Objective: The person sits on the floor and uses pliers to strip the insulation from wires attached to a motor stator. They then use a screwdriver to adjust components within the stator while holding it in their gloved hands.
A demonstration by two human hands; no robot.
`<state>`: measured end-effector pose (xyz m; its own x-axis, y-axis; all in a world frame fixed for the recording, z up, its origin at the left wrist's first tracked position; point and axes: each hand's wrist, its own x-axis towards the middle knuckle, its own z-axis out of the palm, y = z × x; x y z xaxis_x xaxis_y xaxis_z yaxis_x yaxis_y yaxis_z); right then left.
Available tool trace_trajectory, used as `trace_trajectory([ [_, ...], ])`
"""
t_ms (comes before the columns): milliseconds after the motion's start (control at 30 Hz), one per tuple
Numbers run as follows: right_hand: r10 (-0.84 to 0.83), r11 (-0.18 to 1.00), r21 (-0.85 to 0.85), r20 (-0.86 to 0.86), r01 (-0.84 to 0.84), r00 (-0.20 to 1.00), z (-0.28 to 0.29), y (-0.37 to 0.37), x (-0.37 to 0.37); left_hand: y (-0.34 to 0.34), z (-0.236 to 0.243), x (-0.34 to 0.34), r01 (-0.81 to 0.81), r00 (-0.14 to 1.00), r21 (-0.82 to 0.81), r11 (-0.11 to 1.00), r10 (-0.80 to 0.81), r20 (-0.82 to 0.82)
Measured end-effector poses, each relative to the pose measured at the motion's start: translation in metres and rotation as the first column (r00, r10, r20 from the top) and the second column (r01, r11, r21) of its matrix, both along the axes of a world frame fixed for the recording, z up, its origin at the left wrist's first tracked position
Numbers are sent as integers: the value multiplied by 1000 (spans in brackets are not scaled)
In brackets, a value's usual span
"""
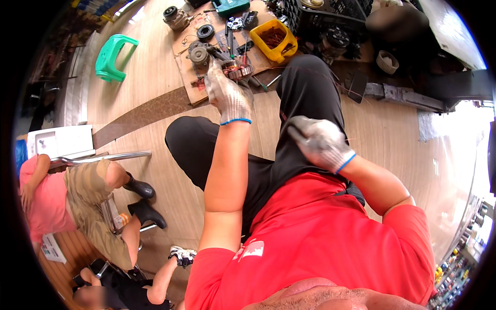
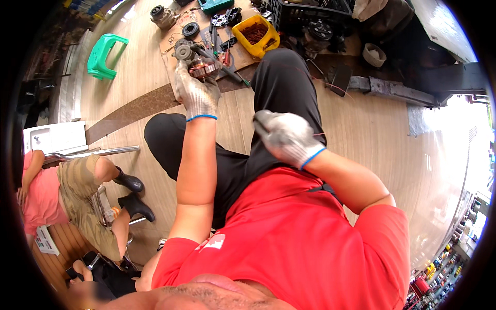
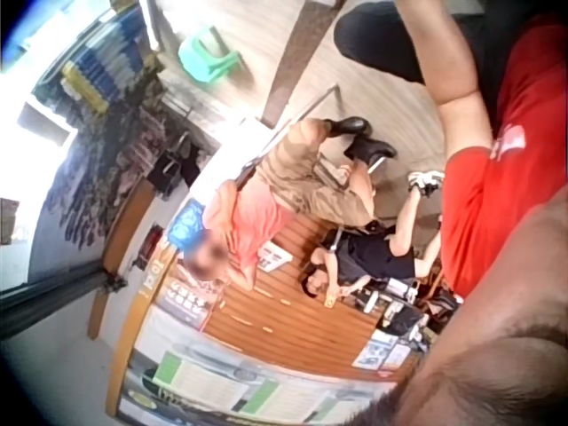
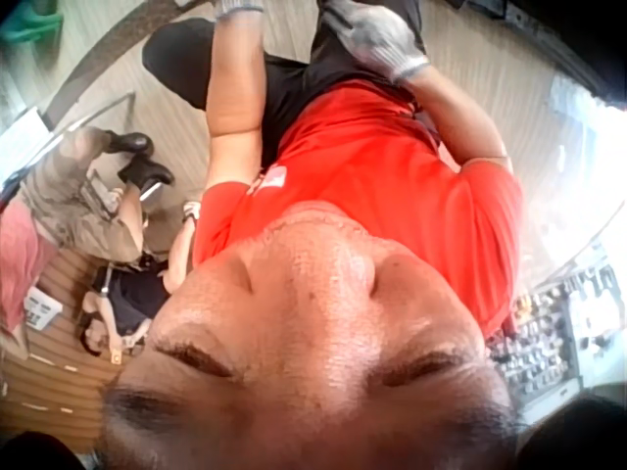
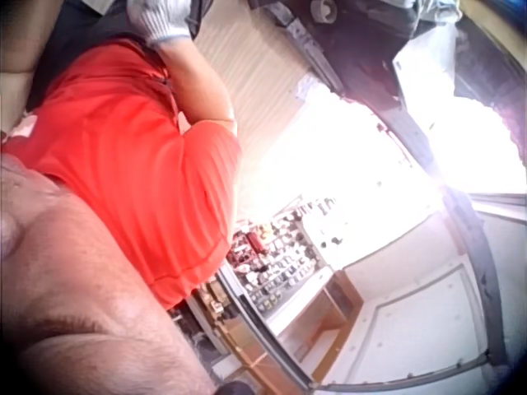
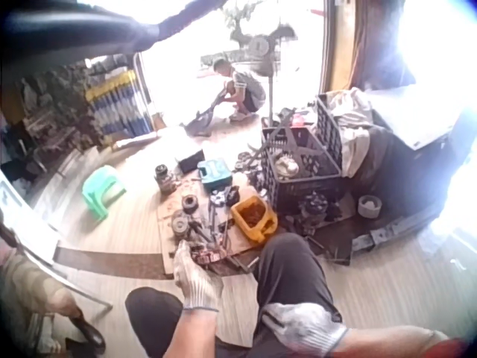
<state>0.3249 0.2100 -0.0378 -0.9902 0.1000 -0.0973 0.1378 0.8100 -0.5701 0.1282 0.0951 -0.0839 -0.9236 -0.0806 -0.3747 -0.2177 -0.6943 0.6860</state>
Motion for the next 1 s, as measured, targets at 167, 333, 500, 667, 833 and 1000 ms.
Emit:
trace_trajectory([
  [167, -42, 966, 248, -138, 76, 990, -10, 65, 53, 4, 7, -1, -18, 999, 216, 976, 8, 48],
  [333, -159, 902, 398, -51, 166, 986, -38, 129, 146, 4, 10, -1, 10, 1000, 315, 949, -12, 4],
  [500, -336, 939, 52, 353, 340, 873, -42, 164, 209, 11, 7, 12, 156, 987, 310, 938, -134, -91],
  [667, -351, 929, 71, 479, 363, 804, 11, 174, 162, 11, 6, 22, 271, 961, 410, 871, -224, -161],
  [833, -168, 969, -169, 72, 178, 983, 52, 128, 56, 12, 5, 28, 307, 952, 441, 843, -267, -152],
  [1000, 39, 985, -168, 45, -31, 998, 10, 37, -38, 5, 6, 26, 411, 909, 470, 781, -390, -147],
])
